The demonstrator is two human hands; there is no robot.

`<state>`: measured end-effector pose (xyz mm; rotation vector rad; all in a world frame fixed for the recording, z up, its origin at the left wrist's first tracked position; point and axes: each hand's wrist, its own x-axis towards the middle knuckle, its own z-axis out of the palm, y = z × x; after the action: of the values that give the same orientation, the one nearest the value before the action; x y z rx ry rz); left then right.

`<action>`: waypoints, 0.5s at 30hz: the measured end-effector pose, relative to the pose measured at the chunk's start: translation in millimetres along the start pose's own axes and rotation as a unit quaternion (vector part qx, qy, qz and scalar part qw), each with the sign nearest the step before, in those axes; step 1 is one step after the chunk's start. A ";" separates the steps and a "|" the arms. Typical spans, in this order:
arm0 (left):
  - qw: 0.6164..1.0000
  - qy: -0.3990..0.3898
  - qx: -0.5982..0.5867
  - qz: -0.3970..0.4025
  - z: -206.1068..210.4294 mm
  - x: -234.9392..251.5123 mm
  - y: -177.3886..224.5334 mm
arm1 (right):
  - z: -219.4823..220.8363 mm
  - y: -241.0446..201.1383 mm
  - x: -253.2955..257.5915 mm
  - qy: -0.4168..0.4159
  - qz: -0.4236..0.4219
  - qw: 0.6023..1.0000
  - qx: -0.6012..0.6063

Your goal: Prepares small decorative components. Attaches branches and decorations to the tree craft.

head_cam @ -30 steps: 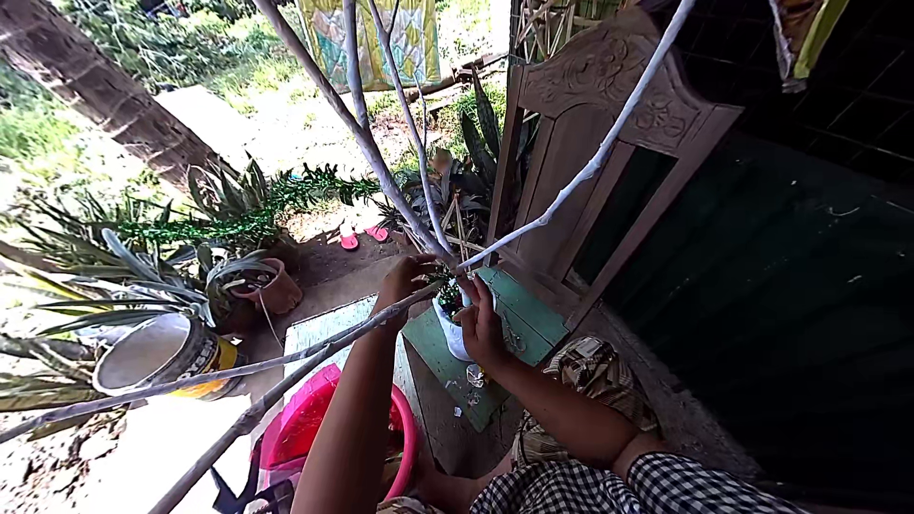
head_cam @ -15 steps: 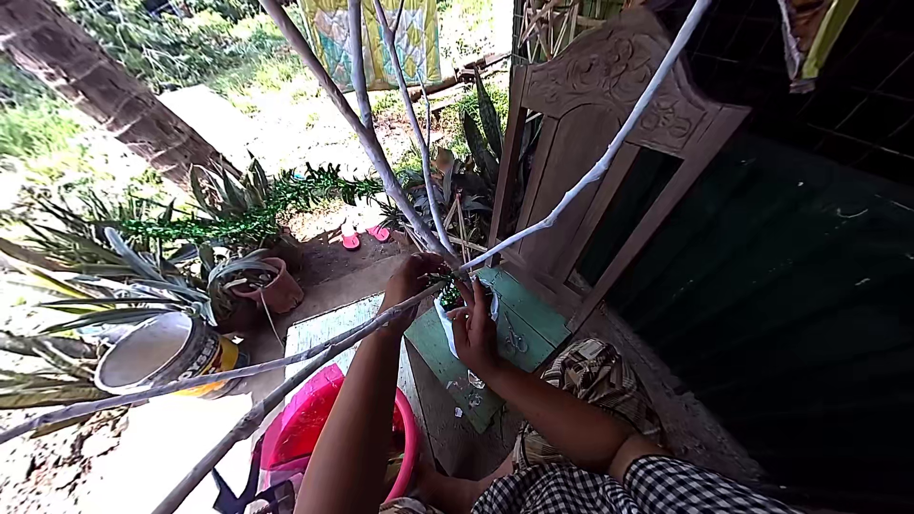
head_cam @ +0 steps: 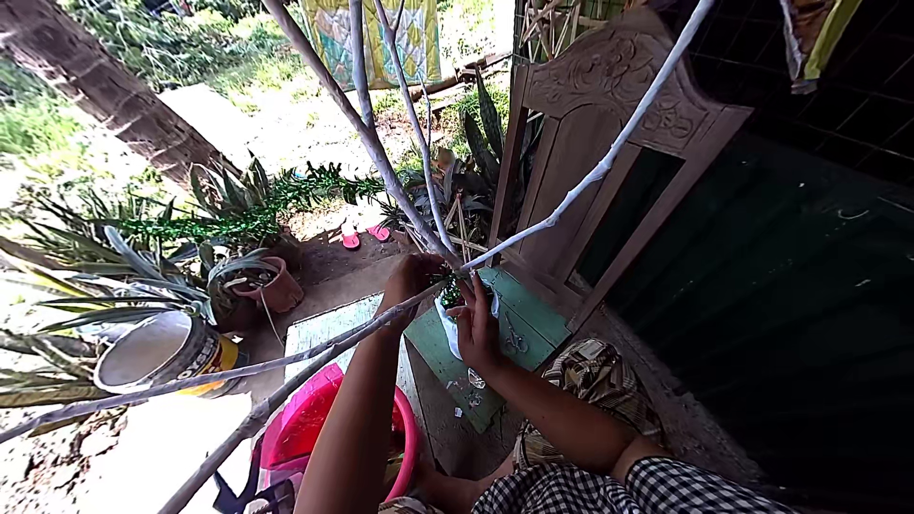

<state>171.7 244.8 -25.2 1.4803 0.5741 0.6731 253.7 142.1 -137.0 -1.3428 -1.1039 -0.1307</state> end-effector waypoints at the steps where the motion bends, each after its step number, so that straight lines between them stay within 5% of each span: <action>1: 1.000 0.006 0.000 -0.007 0.5 1.4 -0.5 | -0.7 -2.3 -0.7 0.002 0.001 1.000 0.017; 6: 0.995 0.053 0.030 -0.078 -0.8 9.3 -2.5 | -11.8 -6.1 -5.4 0.046 -0.041 0.995 0.075; 11: 0.942 0.080 0.305 -0.111 -33.8 11.9 -11.2 | -44.4 14.8 -6.1 0.070 -0.075 0.994 0.046; 13: 0.905 0.094 0.407 -0.080 -53.4 0.4 -8.0 | -58.1 29.6 -10.0 0.048 0.022 0.998 0.027; 15: 0.886 0.100 0.445 -0.085 -71.3 -21.9 1.2 | -73.4 46.2 -10.4 -0.080 0.220 0.972 -0.014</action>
<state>105.4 278.9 -26.9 2.1806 1.2724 0.4267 318.9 90.9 -164.5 -1.6130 -0.9123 0.2937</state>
